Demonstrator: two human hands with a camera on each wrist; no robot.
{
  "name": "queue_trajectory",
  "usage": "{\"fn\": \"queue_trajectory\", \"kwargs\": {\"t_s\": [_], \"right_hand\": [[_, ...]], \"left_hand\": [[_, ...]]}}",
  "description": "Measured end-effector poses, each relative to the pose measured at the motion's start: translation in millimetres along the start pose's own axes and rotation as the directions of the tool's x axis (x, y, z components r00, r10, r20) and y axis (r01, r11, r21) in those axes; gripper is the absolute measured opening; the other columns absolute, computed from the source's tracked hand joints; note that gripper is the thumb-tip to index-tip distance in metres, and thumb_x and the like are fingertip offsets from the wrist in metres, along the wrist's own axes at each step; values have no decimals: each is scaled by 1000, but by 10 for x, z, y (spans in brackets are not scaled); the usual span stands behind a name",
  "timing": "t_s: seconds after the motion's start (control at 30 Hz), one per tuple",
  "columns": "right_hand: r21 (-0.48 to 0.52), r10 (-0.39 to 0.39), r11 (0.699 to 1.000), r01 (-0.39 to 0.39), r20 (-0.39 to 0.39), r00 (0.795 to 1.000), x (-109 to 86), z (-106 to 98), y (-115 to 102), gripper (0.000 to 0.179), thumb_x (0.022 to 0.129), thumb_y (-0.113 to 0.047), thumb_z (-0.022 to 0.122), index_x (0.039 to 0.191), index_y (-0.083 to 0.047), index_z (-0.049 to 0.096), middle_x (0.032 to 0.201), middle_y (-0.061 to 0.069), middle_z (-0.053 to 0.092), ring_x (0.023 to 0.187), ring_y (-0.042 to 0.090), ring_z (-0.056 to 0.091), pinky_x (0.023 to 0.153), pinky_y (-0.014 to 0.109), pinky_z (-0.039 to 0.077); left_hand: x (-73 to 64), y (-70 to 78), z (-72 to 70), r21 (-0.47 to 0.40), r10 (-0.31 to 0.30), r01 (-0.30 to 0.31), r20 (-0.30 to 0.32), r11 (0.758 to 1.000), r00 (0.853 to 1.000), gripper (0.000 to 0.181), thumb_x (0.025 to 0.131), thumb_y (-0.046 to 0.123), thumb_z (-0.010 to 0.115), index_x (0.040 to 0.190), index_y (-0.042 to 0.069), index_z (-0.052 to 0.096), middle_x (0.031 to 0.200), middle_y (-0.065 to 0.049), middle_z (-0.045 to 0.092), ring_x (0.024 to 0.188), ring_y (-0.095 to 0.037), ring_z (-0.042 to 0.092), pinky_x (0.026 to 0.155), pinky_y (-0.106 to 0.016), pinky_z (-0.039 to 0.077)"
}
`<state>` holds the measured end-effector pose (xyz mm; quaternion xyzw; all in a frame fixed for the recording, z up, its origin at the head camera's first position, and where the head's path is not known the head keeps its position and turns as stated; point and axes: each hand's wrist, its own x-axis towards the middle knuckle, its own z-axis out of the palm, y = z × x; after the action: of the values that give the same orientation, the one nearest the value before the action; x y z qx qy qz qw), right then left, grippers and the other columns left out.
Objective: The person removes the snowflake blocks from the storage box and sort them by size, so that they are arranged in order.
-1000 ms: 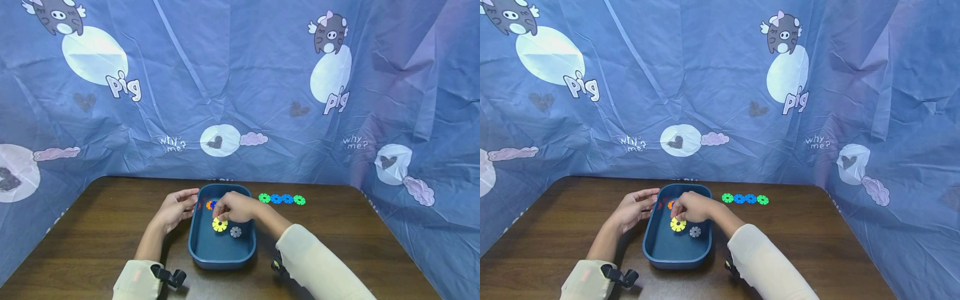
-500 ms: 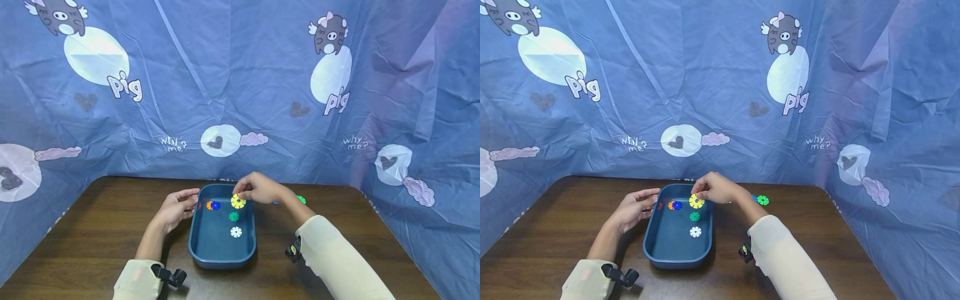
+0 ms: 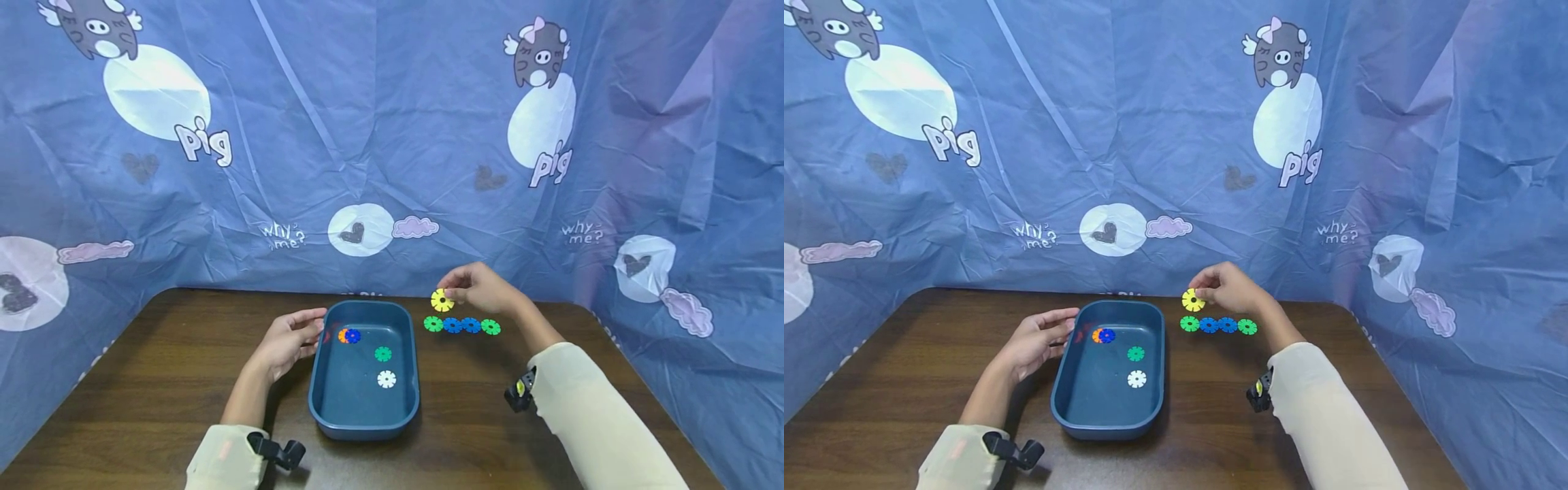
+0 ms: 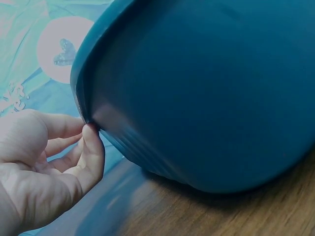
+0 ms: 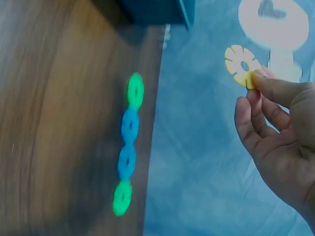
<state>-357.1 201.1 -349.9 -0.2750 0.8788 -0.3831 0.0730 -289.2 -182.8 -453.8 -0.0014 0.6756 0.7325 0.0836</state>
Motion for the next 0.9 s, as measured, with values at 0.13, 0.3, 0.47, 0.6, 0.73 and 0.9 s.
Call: {"fn": "queue_trajectory", "kwargs": {"t_s": [0.13,0.3,0.47,0.6,0.73,0.9], "right_hand": [[-12,22,1000,-23,-91,996,-92,-150,214,15,99,-3,66,109,5,74,91,13,72,80,26,66,71,33,56],[-14,89,996,-93,-186,979,-235,-262,510,17,99,-3,66,112,6,72,94,16,72,78,16,67,68,27,56],[6,116,993,-118,-249,962,-383,-294,764,18,98,0,65,111,12,70,91,20,72,73,14,65,65,25,56],[32,139,990,-136,-305,942,-470,-288,960,18,96,2,67,108,14,70,86,19,72,70,17,65,65,29,58],[97,183,983,-159,-346,920,-561,-271,1105,19,96,3,67,110,16,68,90,20,72,75,19,68,69,36,60],[142,234,971,-194,-379,895,-669,-232,1226,22,98,2,64,113,17,66,95,21,72,80,16,66,70,33,60]], "left_hand": [[3,-8,-10,-3,-1,1,-3,1000,1000,42,105,6,56,146,-3,50,113,-10,62,96,-21,69,78,-30,58],[8,-10,-7,-4,4,-4,2,1000,1000,42,105,6,56,145,-4,50,110,-9,62,93,-19,68,78,-31,58],[8,-11,-4,5,4,-4,-3,1000,1000,41,105,8,57,145,-3,51,110,-9,63,97,-22,69,78,-31,59],[4,-10,-8,4,8,-8,1,1000,1000,42,105,8,57,145,-4,50,110,-8,63,99,-22,69,79,-31,58],[2,-13,-15,0,20,-20,11,1000,1000,44,105,8,57,146,-5,49,109,-7,62,99,-21,68,79,-31,58],[1,-11,-9,2,17,-17,10,1000,1000,44,105,9,57,146,-5,49,112,-9,62,100,-22,67,80,-31,58]]}}
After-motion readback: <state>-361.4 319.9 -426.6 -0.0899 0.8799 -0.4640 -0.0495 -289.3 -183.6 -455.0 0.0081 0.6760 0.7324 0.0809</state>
